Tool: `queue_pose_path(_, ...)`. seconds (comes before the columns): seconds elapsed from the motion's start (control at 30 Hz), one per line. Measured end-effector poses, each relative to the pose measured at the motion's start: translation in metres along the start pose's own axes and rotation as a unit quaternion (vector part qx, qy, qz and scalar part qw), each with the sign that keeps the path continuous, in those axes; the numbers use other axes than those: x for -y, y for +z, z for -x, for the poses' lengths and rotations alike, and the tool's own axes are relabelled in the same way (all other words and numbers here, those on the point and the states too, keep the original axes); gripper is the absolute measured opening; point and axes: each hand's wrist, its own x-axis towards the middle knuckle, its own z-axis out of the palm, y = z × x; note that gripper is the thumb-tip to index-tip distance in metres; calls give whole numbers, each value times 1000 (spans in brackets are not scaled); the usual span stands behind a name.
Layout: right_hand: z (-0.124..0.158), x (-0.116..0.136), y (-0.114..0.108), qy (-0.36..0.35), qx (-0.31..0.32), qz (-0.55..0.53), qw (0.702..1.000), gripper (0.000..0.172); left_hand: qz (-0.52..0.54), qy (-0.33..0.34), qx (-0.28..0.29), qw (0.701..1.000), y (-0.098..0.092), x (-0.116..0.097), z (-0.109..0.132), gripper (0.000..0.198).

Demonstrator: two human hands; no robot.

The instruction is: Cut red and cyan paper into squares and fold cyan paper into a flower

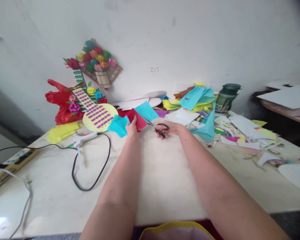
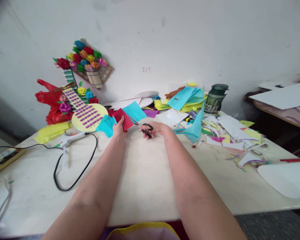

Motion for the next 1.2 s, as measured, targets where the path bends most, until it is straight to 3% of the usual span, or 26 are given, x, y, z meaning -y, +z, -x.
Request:
queue_pose_path(0.27,-4,4,9,2,-14,0,1000,39,-46,3,0,999,3,-3,3,31)
queue_pose_path(0.53,-5,6,11,15,-29,-15,999,35,7,7,2,1000,1,0,1,25)
queue_pose_path(1.2,-7,7,14,-11,-63,-14,998,31,6,49,-3,999,-2,8,-9,20)
